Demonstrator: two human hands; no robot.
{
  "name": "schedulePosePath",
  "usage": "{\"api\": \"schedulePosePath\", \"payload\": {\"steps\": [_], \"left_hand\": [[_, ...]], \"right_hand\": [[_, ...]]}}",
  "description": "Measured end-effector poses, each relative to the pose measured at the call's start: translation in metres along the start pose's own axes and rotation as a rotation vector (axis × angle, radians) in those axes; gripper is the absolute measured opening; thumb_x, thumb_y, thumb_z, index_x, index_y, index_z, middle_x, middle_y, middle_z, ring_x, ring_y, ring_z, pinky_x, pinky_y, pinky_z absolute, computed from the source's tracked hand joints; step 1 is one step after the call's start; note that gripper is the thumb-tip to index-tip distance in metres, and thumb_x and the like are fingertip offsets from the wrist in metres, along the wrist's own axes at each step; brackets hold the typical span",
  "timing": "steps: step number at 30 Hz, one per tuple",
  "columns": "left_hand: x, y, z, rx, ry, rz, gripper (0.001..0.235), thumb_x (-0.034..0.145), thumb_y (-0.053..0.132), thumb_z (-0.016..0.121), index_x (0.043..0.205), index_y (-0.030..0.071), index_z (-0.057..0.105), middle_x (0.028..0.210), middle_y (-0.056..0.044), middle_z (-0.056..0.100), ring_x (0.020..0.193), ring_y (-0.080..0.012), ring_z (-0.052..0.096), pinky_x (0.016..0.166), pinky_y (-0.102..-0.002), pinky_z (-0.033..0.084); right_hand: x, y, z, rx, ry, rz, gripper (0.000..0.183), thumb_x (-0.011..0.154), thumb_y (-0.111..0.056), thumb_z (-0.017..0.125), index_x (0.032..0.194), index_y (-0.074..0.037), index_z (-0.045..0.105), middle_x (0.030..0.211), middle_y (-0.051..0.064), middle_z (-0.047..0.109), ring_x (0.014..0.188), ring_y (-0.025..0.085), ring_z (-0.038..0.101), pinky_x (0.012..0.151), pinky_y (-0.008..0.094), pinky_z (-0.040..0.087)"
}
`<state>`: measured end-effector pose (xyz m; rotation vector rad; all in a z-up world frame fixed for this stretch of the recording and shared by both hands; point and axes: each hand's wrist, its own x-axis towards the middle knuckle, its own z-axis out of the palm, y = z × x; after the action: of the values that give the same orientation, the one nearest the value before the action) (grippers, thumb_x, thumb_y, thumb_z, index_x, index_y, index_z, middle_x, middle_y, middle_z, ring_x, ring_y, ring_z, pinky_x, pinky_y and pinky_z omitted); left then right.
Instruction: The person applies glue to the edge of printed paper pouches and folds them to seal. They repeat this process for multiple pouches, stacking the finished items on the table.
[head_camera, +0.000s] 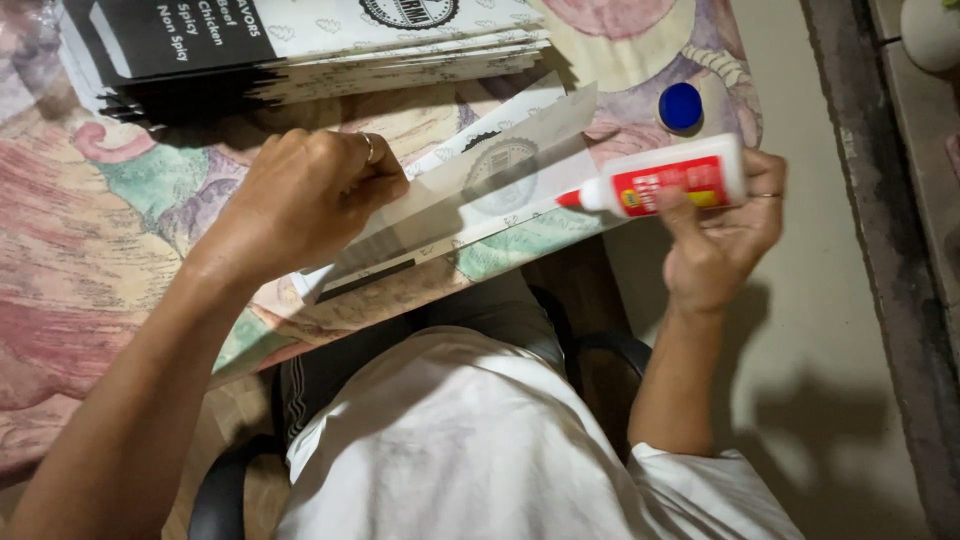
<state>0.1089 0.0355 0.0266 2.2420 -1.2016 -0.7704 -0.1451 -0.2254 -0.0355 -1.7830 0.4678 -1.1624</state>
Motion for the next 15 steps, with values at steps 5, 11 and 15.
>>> {"api": "schedulePosePath", "payload": {"steps": [5,11,15], "left_hand": [[0.002,-0.005,0.001,0.002,0.012,0.031,0.021,0.101,0.019,0.071,0.09,0.001,0.074,0.094,-0.008,0.08,0.065,-0.02,0.073,0.055,-0.036,0.055],[0.01,-0.016,0.001,0.043,0.02,0.082,0.02,0.1,0.022,0.071,0.092,0.004,0.075,0.086,-0.011,0.078,0.07,-0.0294,0.071,0.057,-0.042,0.049],[0.012,-0.013,-0.007,0.014,-0.029,0.069,0.018,0.1,0.024,0.067,0.098,0.01,0.078,0.093,-0.009,0.08,0.082,-0.031,0.074,0.064,-0.047,0.046]], "right_hand": [[0.01,0.004,-0.021,-0.031,0.057,-0.016,0.043,0.09,-0.006,0.088,0.115,-0.007,0.053,0.102,0.01,0.061,0.088,0.02,0.063,0.077,0.031,0.058],[0.006,-0.001,-0.008,-0.027,0.02,-0.013,0.044,0.089,-0.017,0.087,0.114,-0.007,0.051,0.099,0.007,0.057,0.085,0.017,0.059,0.074,0.029,0.055],[-0.005,-0.007,0.017,-0.023,-0.025,-0.018,0.048,0.086,-0.021,0.086,0.114,-0.005,0.051,0.099,0.002,0.047,0.081,0.01,0.046,0.073,0.023,0.042]]}}
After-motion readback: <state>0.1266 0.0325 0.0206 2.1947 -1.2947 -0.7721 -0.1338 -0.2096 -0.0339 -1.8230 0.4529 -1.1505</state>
